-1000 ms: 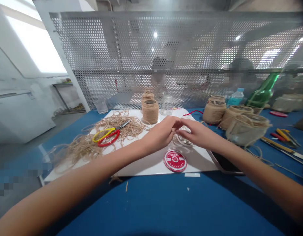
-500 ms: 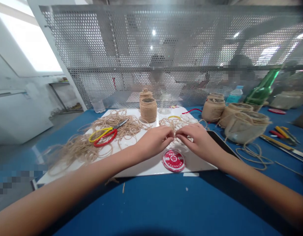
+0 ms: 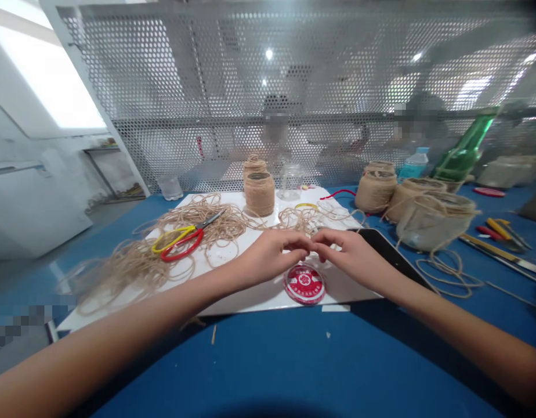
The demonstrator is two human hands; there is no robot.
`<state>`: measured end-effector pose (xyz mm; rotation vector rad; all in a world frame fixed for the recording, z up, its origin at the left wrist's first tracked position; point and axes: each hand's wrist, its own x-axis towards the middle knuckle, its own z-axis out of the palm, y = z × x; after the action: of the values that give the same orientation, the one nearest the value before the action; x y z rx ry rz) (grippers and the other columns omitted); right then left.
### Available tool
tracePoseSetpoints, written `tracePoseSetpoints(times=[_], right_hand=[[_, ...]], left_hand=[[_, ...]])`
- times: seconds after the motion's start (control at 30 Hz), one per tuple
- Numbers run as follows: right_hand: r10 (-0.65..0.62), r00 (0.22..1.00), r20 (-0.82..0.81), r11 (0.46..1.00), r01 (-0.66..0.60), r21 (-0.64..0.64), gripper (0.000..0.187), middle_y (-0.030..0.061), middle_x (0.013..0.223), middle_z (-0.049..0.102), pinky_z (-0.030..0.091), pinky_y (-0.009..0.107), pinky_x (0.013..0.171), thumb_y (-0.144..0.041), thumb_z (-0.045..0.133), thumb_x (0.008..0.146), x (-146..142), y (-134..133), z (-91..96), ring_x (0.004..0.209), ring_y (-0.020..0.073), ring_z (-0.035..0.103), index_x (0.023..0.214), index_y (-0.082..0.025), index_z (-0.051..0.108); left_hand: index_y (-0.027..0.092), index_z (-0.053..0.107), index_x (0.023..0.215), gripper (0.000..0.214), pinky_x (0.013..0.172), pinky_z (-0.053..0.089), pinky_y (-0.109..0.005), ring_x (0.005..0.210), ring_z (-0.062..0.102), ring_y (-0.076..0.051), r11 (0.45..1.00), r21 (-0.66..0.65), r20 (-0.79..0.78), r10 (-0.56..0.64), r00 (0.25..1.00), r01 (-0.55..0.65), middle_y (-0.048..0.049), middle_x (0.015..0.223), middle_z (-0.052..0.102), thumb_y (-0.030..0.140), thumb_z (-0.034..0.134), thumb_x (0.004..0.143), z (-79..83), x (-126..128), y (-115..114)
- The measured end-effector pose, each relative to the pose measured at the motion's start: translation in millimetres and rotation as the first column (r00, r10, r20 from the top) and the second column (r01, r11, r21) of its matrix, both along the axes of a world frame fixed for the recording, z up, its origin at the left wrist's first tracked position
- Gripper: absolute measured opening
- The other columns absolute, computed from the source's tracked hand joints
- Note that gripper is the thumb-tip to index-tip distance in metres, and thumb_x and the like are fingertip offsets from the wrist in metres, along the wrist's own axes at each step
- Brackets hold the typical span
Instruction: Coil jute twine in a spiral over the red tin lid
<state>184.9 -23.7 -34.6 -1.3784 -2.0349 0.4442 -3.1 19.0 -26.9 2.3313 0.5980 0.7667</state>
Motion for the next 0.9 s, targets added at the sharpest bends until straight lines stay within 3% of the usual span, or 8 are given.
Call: tracePoseSetpoints(times=[0.2,0.47,0.9], right_hand=[[-0.001,0.996,-0.092,0.997,-0.006,-0.078,0.019,-0.0024,0.067,0.060,0.041,0.029,0.066,-0.032,0.048,0.085,2,0,-1.6,0.068,0.0153,0.056,0.072,-0.023,0.059],[0.024,0.987,-0.159,0.993,-0.042,-0.113,0.023,-0.0022,0.065,0.060,0.041,0.030,0.067,-0.029,0.048,0.082,-2,-3,-0.9,0.067,0.0156,0.056,0.062,-0.023,0.055],[0.001,0.983,-0.184,0.997,-0.016,-0.082,0.019,-0.0014,0.070,0.061,0.041,0.026,0.067,-0.029,0.048,0.084,-6,-9,-4.8,0.069,0.0138,0.055,0.071,-0.020,0.059]], left_hand=[[0.018,0.068,0.091,0.014,0.072,0.048,-0.024,0.078,0.063,-0.013,0.999,0.014,0.001,0.051,0.999,-0.051,-0.0010,0.086,0.069,0.016,0.056,0.083,-3.5,-1,3],[0.017,0.066,0.091,0.015,0.074,0.050,-0.024,0.081,0.063,-0.013,0.995,-0.100,0.062,0.028,0.998,-0.021,-0.0024,0.088,0.069,0.012,0.056,0.082,-5.7,-1,1],[0.016,0.061,0.081,0.011,0.067,0.048,-0.020,0.071,0.060,-0.009,0.985,0.107,0.126,0.119,0.985,-0.133,0.0019,0.076,0.065,0.008,0.055,0.078,-12.6,3,-4]])
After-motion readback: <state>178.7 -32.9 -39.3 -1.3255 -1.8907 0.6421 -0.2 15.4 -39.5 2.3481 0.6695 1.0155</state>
